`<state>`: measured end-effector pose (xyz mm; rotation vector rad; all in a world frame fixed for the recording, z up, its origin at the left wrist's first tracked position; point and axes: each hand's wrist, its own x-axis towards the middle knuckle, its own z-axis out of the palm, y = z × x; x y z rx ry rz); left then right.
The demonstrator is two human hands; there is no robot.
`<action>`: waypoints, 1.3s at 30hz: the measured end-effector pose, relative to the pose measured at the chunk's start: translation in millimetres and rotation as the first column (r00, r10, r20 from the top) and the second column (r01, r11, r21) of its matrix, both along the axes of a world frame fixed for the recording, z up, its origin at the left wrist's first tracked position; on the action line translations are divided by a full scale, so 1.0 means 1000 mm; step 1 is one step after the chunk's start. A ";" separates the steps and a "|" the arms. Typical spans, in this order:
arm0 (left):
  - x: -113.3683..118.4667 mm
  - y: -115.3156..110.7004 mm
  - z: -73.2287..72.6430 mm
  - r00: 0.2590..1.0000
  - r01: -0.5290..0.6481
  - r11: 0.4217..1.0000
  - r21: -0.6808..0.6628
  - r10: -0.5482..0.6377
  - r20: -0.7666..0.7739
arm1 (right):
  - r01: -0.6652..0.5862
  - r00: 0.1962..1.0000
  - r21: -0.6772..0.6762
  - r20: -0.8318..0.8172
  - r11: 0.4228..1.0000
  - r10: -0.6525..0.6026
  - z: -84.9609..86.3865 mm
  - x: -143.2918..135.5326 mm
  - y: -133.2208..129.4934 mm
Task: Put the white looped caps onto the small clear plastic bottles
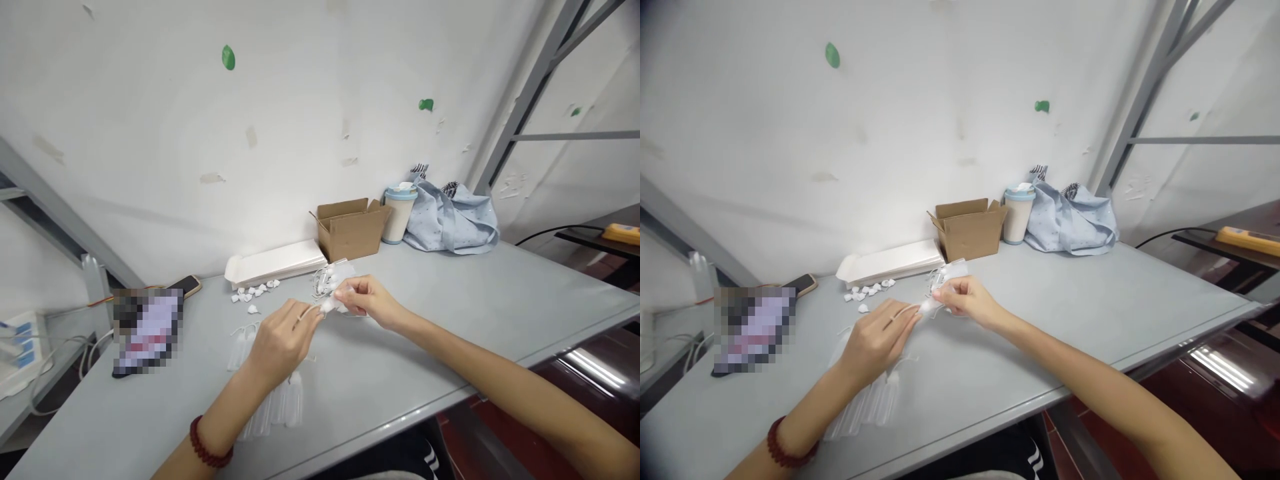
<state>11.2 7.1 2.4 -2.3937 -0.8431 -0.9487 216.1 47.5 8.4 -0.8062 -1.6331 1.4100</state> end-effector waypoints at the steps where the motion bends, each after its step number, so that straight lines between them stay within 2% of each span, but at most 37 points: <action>1: -0.001 0.001 -0.001 0.998 -0.001 0.995 -0.098 0.007 0.062 | 0.031 1.000 0.003 -0.001 1.000 -0.031 0.000 0.001 0.003; 3: -0.003 0.002 0.000 0.980 0.016 0.943 -0.333 0.051 0.192 | 0.082 0.997 0.013 0.005 0.997 -0.082 0.001 0.003 0.007; 4: -0.003 0.002 0.001 0.965 0.038 0.890 -0.454 0.084 0.247 | 0.100 0.995 0.022 0.020 0.995 -0.101 0.000 0.003 0.007; 7: 0.000 -0.001 0.006 0.923 0.149 0.654 -0.742 0.178 0.342 | 0.089 0.991 0.067 0.093 0.994 -0.095 0.000 0.000 0.004; 9: 0.004 -0.004 0.009 0.904 0.221 0.510 -0.831 0.212 0.371 | 0.051 0.984 0.160 0.162 0.986 -0.077 -0.002 -0.005 -0.002; 11: 0.007 -0.005 0.009 0.889 0.279 0.405 -0.871 0.234 0.394 | 0.031 0.969 0.322 0.224 0.946 -0.108 -0.004 -0.009 -0.008; 12: 0.008 -0.005 0.010 0.877 0.310 0.365 -0.878 0.246 0.412 | 0.031 0.961 0.417 0.239 0.908 -0.142 -0.006 -0.010 -0.011; 15: 0.009 -0.004 0.011 0.827 0.423 0.246 -0.872 0.289 0.482 | 0.052 0.951 0.654 0.198 0.755 -0.237 -0.012 -0.012 -0.014; 17: 0.009 -0.003 0.014 0.808 0.500 0.140 -0.855 0.281 0.518 | 0.075 0.948 0.732 0.159 0.677 -0.276 -0.015 -0.012 -0.014; 19: 0.009 -0.004 0.016 0.802 0.547 0.041 -0.836 0.261 0.538 | 0.079 0.942 0.777 0.147 0.625 -0.302 -0.017 -0.011 -0.013; 21: 0.009 -0.006 0.016 0.795 0.567 -0.004 -0.824 0.266 0.546 | 0.033 0.930 0.834 0.176 0.551 -0.322 -0.018 -0.010 -0.011; 23: 0.009 -0.007 0.015 0.793 0.556 0.027 -0.831 0.283 0.539 | -0.050 0.907 0.892 0.229 0.449 -0.353 -0.019 -0.009 -0.009; 25: 0.009 -0.007 0.014 0.807 0.506 0.121 -0.854 0.285 0.518 | -0.116 0.884 0.919 0.268 0.376 -0.382 -0.019 -0.009 -0.008; 26: 0.009 -0.008 0.014 0.818 0.470 0.180 -0.864 0.279 0.503 | -0.131 0.880 0.918 0.282 0.374 -0.382 -0.019 -0.009 -0.008; 28: 0.009 -0.010 0.014 0.846 0.396 0.288 -0.872 0.255 0.468 | -0.124 0.890 0.891 0.294 0.437 -0.347 -0.017 -0.009 -0.010; 30: 0.010 -0.012 0.014 0.877 0.333 0.402 -0.853 0.200 0.437 | -0.095 0.911 0.834 0.294 0.544 -0.291 -0.014 -0.009 -0.013; 33: 0.011 -0.015 0.013 0.919 0.248 0.626 -0.739 0.089 0.383 | -0.068 0.930 0.722 0.295 0.688 -0.218 -0.008 -0.009 -0.016; 35: 0.011 -0.015 0.009 0.938 0.211 0.738 -0.641 0.033 0.346 | -0.074 0.939 0.641 0.303 0.764 -0.163 -0.006 -0.010 -0.016; 37: 0.012 -0.014 0.006 0.949 0.184 0.786 -0.590 0.015 0.316 | -0.077 0.947 0.552 0.302 0.830 -0.113 -0.006 -0.010 -0.015; 39: 0.012 -0.012 0.004 0.952 0.150 0.783 -0.604 0.049 0.301 | -0.065 0.951 0.465 0.298 0.883 -0.087 -0.007 -0.010 -0.014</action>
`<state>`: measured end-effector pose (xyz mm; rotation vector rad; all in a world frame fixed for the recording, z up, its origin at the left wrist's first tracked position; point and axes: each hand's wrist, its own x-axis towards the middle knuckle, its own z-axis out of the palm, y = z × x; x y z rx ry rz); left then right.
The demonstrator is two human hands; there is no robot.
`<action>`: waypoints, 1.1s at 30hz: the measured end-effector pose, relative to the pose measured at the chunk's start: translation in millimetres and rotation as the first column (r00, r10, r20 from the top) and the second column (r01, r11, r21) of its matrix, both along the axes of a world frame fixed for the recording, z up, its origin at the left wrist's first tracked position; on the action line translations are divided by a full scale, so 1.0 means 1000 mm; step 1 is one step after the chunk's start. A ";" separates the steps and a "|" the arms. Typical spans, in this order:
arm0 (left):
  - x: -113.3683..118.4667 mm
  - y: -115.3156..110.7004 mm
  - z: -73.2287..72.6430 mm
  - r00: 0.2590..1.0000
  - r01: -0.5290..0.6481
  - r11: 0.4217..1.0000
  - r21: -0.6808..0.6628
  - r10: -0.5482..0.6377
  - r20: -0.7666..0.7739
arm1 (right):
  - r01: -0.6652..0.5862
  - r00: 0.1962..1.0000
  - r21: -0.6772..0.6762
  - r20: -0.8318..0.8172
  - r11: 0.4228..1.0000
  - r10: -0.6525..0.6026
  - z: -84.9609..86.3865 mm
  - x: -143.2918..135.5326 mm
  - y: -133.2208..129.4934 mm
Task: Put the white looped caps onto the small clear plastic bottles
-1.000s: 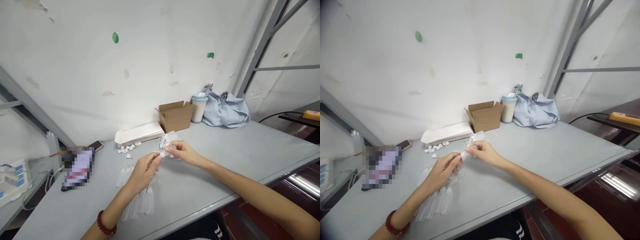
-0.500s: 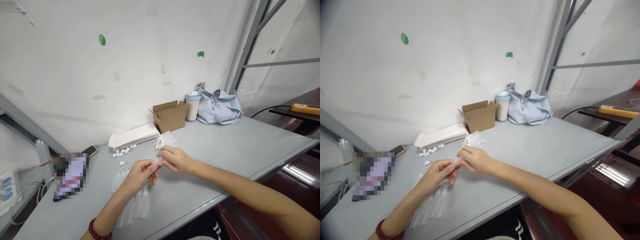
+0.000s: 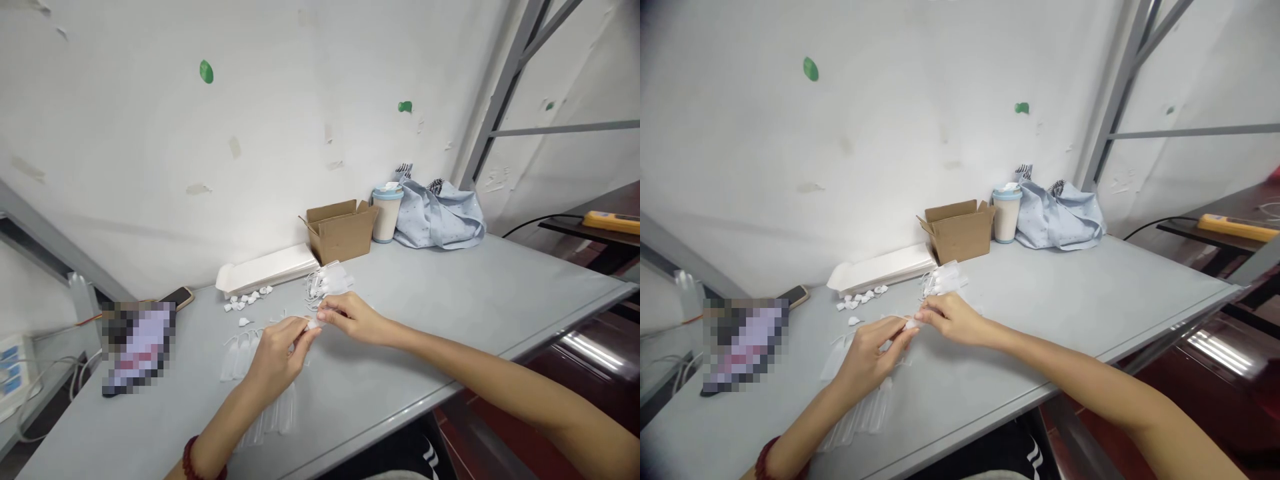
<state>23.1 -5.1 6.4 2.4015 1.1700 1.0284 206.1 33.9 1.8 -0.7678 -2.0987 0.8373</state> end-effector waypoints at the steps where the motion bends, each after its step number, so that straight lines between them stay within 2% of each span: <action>1: 0.000 0.001 0.000 1.000 -0.023 0.999 -0.031 0.024 0.005 | 0.008 1.000 -0.039 -0.006 0.999 -0.008 0.000 0.000 0.000; 4: -0.005 0.006 0.005 0.995 -0.089 0.987 -0.135 0.095 0.039 | 0.046 0.999 -0.083 -0.012 0.995 -0.048 0.003 0.001 0.002; 7: -0.020 0.016 0.009 0.988 -0.153 0.970 -0.190 0.155 -0.002 | 0.104 0.994 -0.012 0.024 0.995 -0.104 0.005 0.005 0.005; 10: -0.045 0.032 0.009 0.961 -0.253 0.956 -0.151 0.229 -0.157 | 0.161 0.981 0.128 0.083 0.979 -0.173 0.004 0.010 0.011; 14: -0.079 0.049 0.003 0.830 -0.425 0.904 -0.040 0.372 -0.415 | 0.220 0.961 0.275 0.105 0.936 -0.257 0.001 0.018 0.030; 16: -0.092 0.053 0.003 0.796 -0.458 0.887 -0.063 0.378 -0.472 | 0.245 0.948 0.353 0.107 0.903 -0.299 0.004 0.020 0.045; 18: -0.100 0.055 0.003 0.794 -0.459 0.882 -0.104 0.355 -0.494 | 0.264 0.928 0.389 0.147 0.883 -0.342 0.010 0.022 0.062; 20: -0.105 0.056 0.002 0.800 -0.451 0.883 -0.130 0.335 -0.498 | 0.293 0.891 0.365 0.232 0.884 -0.391 0.017 0.023 0.080; 23: -0.107 0.058 -0.001 0.799 -0.452 0.882 -0.136 0.332 -0.501 | 0.265 0.862 0.243 0.375 0.933 -0.342 0.023 0.024 0.104; 28: -0.106 0.062 -0.007 0.787 -0.453 0.882 -0.130 0.328 -0.522 | 0.206 0.874 0.163 0.412 0.965 -0.257 0.015 0.025 0.124; 33: -0.103 0.064 -0.006 0.776 -0.454 0.882 -0.125 0.323 -0.542 | 0.235 0.886 0.179 0.364 0.955 -0.286 0.008 0.031 0.126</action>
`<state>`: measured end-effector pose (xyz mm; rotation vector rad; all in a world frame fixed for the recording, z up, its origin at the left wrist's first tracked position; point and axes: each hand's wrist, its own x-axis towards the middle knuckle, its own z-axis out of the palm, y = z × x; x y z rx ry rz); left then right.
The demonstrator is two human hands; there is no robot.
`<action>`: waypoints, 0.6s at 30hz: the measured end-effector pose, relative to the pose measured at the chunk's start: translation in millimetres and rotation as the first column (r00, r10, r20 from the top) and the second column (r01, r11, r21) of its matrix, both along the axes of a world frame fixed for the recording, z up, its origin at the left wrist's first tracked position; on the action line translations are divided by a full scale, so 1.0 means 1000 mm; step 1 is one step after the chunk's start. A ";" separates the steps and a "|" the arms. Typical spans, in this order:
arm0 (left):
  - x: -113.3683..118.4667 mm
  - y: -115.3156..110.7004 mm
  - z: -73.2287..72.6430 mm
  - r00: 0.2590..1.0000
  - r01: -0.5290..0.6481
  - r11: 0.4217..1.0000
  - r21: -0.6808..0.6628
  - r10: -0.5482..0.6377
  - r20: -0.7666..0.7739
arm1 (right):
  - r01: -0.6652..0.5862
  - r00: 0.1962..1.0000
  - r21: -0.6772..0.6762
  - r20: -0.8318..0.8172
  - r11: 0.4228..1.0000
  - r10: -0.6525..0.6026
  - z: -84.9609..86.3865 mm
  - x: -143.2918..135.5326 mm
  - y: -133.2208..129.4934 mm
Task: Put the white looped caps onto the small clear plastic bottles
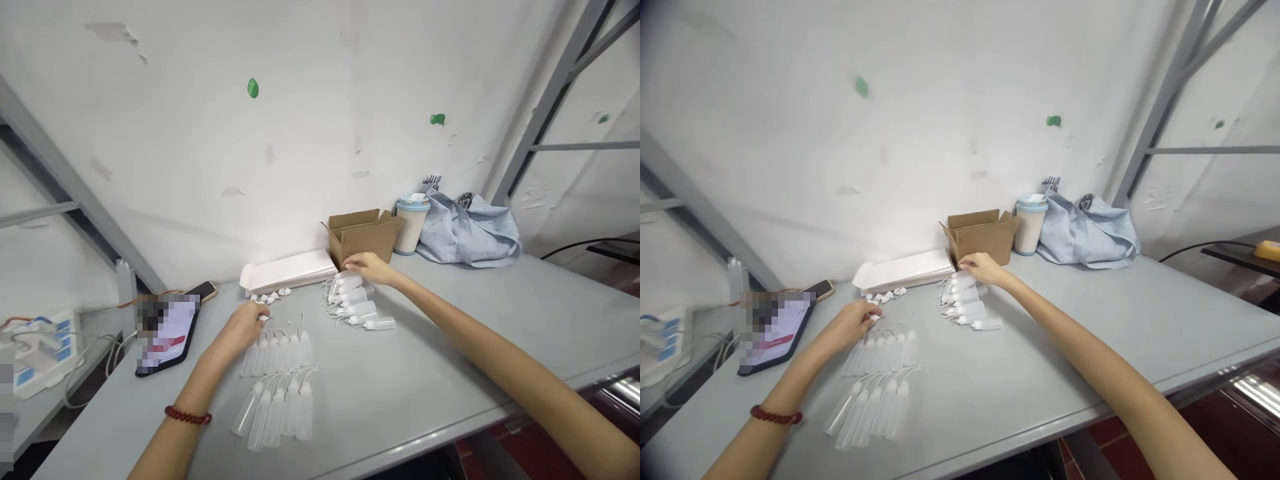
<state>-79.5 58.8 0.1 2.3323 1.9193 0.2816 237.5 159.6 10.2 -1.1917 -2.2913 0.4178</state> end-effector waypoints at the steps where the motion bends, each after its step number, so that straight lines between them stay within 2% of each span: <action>1: 0.001 0.000 0.000 1.000 0.001 1.000 0.002 -0.001 0.001 | 0.019 1.000 0.014 -0.013 1.000 -0.018 0.000 0.002 -0.001; 5: 0.003 0.000 0.003 1.000 0.008 1.000 0.013 -0.009 0.020 | 0.095 0.994 0.068 -0.060 0.993 -0.091 0.009 0.005 -0.010; 9: 0.007 -0.001 0.007 0.998 -0.009 0.999 0.031 0.006 0.070 | 0.077 0.995 0.108 -0.073 0.991 -0.069 0.027 -0.012 -0.051; 11: 0.011 -0.003 0.010 0.993 -0.012 0.999 0.033 0.008 0.117 | -0.028 0.998 0.030 -0.052 0.999 0.029 0.034 -0.027 -0.084; 14: 0.019 -0.008 0.015 0.980 0.006 1.000 0.018 -0.009 0.200 | -0.263 0.962 -0.146 0.040 0.954 0.272 0.032 -0.052 -0.138; 16: 0.026 -0.012 0.018 0.960 0.028 1.000 0.013 -0.030 0.277 | -0.337 0.928 -0.169 0.108 0.926 0.357 0.024 -0.067 -0.164; 18: 0.033 -0.017 0.022 0.929 0.053 0.998 0.015 -0.055 0.367 | -0.323 0.922 -0.165 0.167 0.932 0.350 0.013 -0.078 -0.179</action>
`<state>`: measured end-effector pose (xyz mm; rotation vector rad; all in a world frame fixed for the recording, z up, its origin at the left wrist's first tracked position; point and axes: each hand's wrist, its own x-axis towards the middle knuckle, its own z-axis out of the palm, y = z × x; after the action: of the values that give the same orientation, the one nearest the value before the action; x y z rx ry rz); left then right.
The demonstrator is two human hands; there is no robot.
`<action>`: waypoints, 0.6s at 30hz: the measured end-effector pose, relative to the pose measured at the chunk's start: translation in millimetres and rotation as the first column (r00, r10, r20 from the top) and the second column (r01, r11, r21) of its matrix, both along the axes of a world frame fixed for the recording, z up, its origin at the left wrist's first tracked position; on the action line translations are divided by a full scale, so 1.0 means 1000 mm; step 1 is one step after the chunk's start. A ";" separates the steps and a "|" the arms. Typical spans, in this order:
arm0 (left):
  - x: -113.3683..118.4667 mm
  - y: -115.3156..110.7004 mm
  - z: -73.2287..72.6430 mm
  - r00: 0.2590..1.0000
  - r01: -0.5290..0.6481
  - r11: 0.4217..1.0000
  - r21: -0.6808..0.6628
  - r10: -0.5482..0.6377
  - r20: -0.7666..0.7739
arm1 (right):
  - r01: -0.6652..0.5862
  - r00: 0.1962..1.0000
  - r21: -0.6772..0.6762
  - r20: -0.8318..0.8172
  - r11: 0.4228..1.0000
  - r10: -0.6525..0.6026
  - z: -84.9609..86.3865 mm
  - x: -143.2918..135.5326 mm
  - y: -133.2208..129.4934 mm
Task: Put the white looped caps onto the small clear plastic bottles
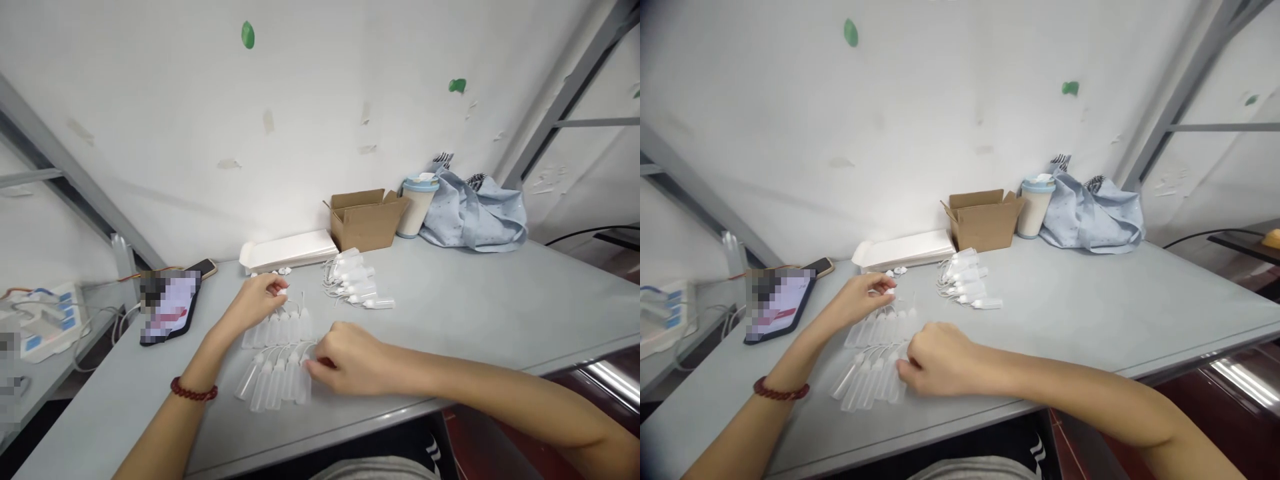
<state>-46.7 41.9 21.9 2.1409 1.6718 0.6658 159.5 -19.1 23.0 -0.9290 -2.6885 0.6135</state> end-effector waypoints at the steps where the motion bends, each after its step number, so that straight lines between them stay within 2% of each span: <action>1: 0.003 -0.002 0.001 0.999 0.012 1.000 0.000 -0.012 0.039 | 0.016 0.999 0.003 0.032 1.000 -0.017 -0.005 -0.005 -0.003; 5: 0.008 -0.006 0.003 0.993 0.040 0.999 -0.003 -0.039 0.109 | 0.080 0.985 -0.028 0.157 0.996 -0.075 -0.017 -0.015 -0.003; 11: 0.007 -0.005 -0.001 0.969 0.106 0.993 -0.046 -0.093 0.228 | 0.155 0.959 -0.127 0.259 0.980 -0.118 -0.013 -0.012 0.001; 14: 0.009 -0.007 0.002 0.953 0.138 0.988 -0.072 -0.113 0.280 | 0.179 0.957 -0.241 0.267 0.954 -0.112 -0.009 -0.005 0.006; 18: 0.013 -0.011 0.006 0.940 0.152 0.982 -0.109 -0.110 0.323 | 0.214 0.955 -0.398 0.276 0.892 -0.106 -0.006 0.004 0.012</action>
<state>-34.1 31.4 28.0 1.9149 1.3526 0.7865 163.3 -6.8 17.0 -1.4101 -2.6942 1.1456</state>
